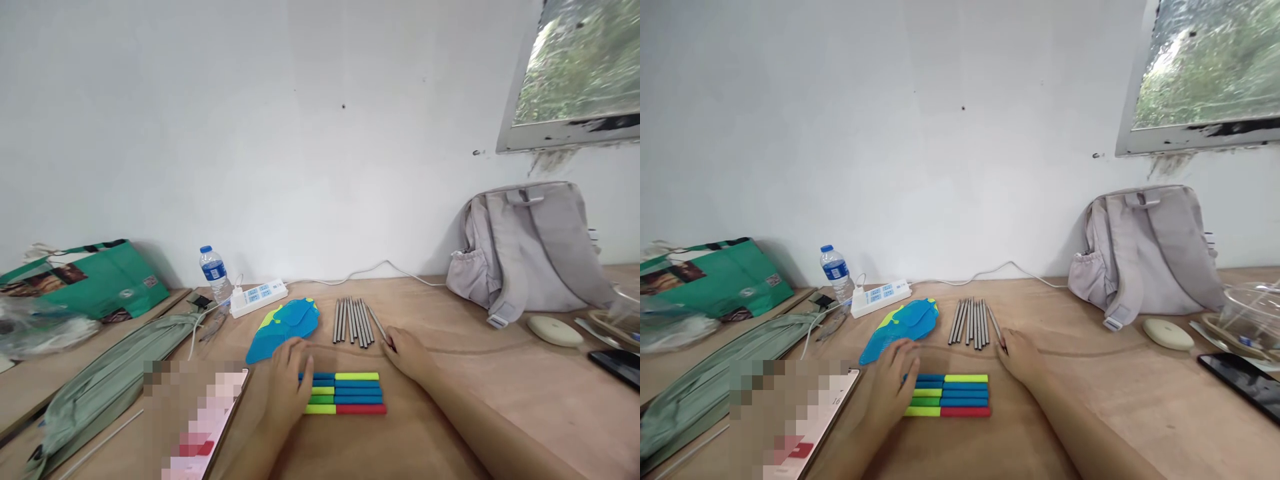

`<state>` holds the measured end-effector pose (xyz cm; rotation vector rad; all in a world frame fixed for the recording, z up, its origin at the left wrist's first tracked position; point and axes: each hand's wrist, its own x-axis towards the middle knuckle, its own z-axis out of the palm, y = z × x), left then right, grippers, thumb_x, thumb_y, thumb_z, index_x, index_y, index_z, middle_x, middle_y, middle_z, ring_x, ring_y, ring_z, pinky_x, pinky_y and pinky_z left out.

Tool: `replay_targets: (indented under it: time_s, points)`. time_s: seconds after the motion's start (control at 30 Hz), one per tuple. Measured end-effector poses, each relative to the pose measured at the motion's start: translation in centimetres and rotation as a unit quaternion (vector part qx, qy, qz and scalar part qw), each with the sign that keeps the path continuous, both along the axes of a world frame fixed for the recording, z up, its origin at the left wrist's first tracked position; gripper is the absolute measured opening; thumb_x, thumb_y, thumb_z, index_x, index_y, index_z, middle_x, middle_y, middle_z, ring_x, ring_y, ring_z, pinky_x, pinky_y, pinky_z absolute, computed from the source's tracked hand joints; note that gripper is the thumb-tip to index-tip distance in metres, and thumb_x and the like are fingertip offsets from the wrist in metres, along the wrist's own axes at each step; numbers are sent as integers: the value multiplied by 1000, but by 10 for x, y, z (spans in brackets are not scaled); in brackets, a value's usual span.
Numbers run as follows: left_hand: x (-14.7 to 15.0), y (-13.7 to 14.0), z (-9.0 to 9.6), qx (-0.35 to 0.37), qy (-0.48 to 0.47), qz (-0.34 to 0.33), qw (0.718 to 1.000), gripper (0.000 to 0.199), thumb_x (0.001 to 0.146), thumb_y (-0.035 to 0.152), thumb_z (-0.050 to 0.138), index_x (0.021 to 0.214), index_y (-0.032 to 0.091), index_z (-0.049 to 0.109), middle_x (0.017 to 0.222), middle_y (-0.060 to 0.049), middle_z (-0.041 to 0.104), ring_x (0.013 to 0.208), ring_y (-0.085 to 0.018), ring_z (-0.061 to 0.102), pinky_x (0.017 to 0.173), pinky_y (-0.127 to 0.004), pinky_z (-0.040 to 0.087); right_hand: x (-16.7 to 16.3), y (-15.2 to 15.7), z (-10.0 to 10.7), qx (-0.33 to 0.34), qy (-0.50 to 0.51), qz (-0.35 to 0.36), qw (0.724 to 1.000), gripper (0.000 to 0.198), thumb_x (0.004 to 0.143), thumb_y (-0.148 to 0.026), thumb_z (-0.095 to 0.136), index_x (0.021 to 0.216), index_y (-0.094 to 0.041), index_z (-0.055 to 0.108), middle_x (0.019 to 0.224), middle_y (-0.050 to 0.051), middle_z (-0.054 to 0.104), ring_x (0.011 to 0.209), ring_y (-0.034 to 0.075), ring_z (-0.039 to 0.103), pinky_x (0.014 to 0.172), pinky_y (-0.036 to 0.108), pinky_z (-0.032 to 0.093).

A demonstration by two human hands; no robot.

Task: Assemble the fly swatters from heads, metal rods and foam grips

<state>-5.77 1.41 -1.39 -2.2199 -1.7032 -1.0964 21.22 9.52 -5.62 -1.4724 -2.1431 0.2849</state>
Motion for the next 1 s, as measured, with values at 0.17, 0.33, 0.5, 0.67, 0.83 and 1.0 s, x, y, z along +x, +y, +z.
replay_targets:
  time_s: [0.17,0.33,0.5,0.67,0.83,1.0]
  points:
    - [-21,56,4,-82,0,86,993,39,79,15,37,117,7,43,123,-18,48,118,-25,42,99,-40,32,12,-9,0,-13,38,1,999,8,78,-22,41,73,-22,35,59,-2,48,57,15,47,54,24,30]
    - [-39,96,1,-153,17,98,983,57,67,14,50,123,7,41,130,-17,45,123,-27,37,102,-37,28,29,-25,-5,-9,134,-19,991,13,80,-31,39,72,-22,34,59,-4,44,55,13,45,54,25,34]
    - [-46,104,0,-198,32,97,975,63,63,20,55,123,11,43,131,-15,45,122,-29,38,101,-39,28,42,-31,-7,-67,381,-47,921,28,75,-48,48,71,-23,37,55,-6,43,51,12,42,50,25,33]
    - [-37,96,0,-200,48,93,974,59,64,25,54,121,11,47,125,-16,50,114,-32,47,94,-41,35,42,-28,-6,-108,542,-108,827,35,66,-52,58,81,-23,43,61,-3,52,49,13,44,48,26,33]
    - [-25,86,5,-171,79,51,981,50,65,22,52,115,17,54,116,-13,54,103,-32,54,87,-41,40,37,-31,-7,-127,591,-97,791,37,62,-47,63,86,-24,47,56,-4,49,47,14,42,45,27,31]
    - [-21,83,12,-173,105,40,979,45,64,22,53,109,17,58,110,-12,56,88,-29,60,79,-39,44,34,-35,-2,-132,595,-82,788,38,60,-43,67,85,-23,46,52,-6,46,49,13,44,48,26,32]
